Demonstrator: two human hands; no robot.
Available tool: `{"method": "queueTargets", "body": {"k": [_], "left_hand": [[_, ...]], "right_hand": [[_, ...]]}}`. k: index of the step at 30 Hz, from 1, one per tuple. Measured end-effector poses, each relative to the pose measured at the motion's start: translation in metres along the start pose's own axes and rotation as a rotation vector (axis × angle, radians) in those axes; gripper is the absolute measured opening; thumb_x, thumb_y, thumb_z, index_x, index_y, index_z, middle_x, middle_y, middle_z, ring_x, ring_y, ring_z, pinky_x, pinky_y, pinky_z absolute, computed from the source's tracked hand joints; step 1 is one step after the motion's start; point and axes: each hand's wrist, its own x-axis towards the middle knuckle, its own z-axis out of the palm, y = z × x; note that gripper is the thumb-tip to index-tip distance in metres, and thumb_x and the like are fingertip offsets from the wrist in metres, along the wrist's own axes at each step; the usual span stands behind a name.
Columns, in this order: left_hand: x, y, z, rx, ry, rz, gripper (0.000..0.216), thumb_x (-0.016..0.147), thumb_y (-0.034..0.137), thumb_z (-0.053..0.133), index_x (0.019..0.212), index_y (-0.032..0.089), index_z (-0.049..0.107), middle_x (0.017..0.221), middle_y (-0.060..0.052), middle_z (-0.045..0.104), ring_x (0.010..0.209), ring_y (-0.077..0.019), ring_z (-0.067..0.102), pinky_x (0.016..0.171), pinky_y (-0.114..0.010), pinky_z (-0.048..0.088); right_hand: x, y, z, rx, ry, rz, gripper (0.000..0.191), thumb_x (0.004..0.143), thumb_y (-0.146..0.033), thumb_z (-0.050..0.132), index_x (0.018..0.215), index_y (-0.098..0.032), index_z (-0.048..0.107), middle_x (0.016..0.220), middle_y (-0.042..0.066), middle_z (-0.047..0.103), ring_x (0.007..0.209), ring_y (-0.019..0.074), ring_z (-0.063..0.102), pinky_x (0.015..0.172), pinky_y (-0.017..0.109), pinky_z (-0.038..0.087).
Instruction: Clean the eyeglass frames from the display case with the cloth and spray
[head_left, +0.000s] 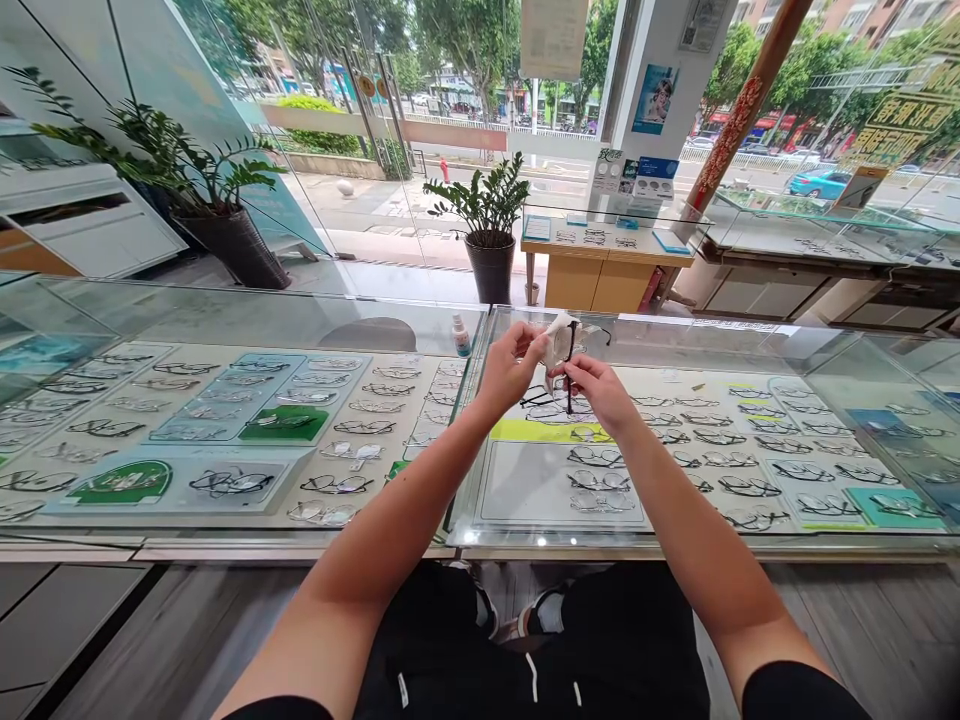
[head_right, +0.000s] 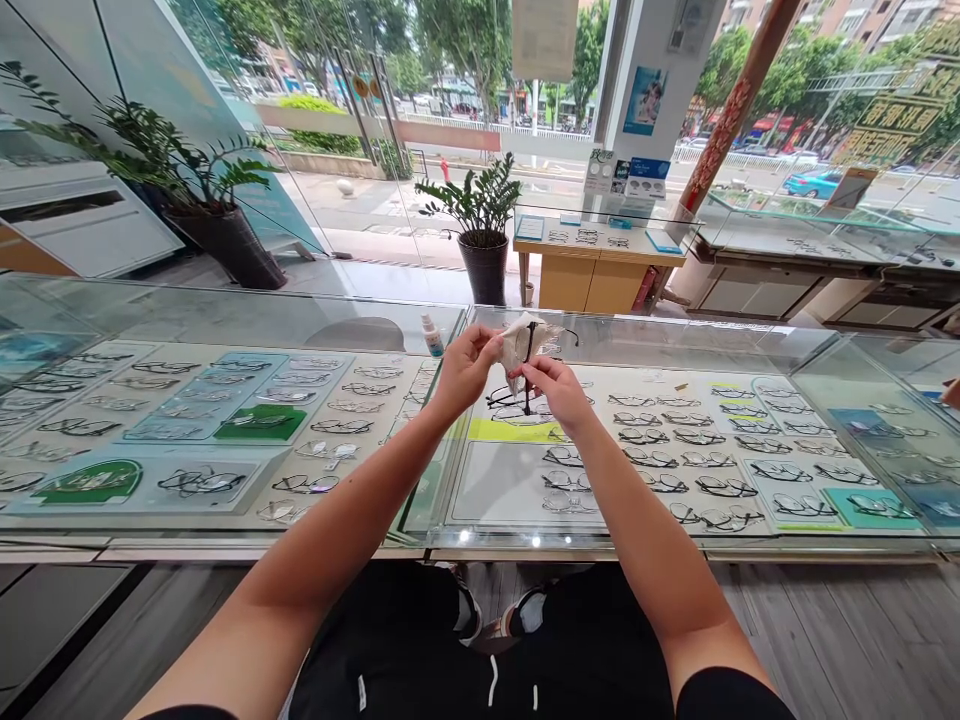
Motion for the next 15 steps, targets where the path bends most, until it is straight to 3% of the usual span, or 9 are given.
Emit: {"method": "queueTargets", "body": {"k": [3, 6, 10, 15], "left_hand": [[0.0031, -0.0022, 0.0003, -0.139, -0.08, -0.03, 0.044, 0.106, 0.059, 0.057, 0.088, 0.02, 0.067, 0.109, -0.01, 0.079, 0.091, -0.0189, 0.069, 0.083, -0.033, 0.055], [0.0058, -0.0047, 0.0018, -0.245, -0.086, -0.067, 0.044, 0.096, 0.061, 0.075, 0.088, 0.019, 0.066, 0.113, -0.009, 0.077, 0.084, -0.0142, 0.065, 0.077, -0.029, 0.053], [0.0061, -0.0073, 0.0042, -0.358, -0.122, -0.156, 0.056, 0.081, 0.062, 0.092, 0.098, 0.019, 0.06, 0.095, -0.003, 0.073, 0.075, -0.0108, 0.064, 0.072, -0.026, 0.052], [0.0046, -0.0062, 0.0038, -0.489, -0.254, -0.327, 0.071, 0.076, 0.06, 0.098, 0.115, 0.022, 0.053, 0.078, 0.003, 0.072, 0.063, -0.0133, 0.067, 0.061, -0.025, 0.051]], "right_hand": [[-0.0003, -0.0016, 0.0002, 0.016, -0.004, -0.008, 0.04, 0.083, -0.063, 0.087, 0.082, -0.024, 0.076, 0.097, 0.004, 0.081, 0.078, 0.0171, 0.055, 0.073, 0.034, 0.043], [-0.0014, -0.0033, 0.0016, 0.033, -0.03, -0.015, 0.04, 0.084, -0.064, 0.086, 0.086, -0.024, 0.08, 0.092, 0.003, 0.078, 0.08, 0.0179, 0.057, 0.076, 0.034, 0.043], [-0.0024, -0.0032, 0.0038, 0.066, -0.06, -0.009, 0.045, 0.08, -0.067, 0.089, 0.084, -0.024, 0.079, 0.085, 0.002, 0.073, 0.08, 0.0187, 0.059, 0.078, 0.035, 0.045], [-0.0032, -0.0025, 0.0045, 0.086, -0.081, 0.005, 0.045, 0.08, -0.068, 0.089, 0.084, -0.024, 0.078, 0.092, 0.004, 0.076, 0.082, 0.0196, 0.059, 0.077, 0.035, 0.047]]}}
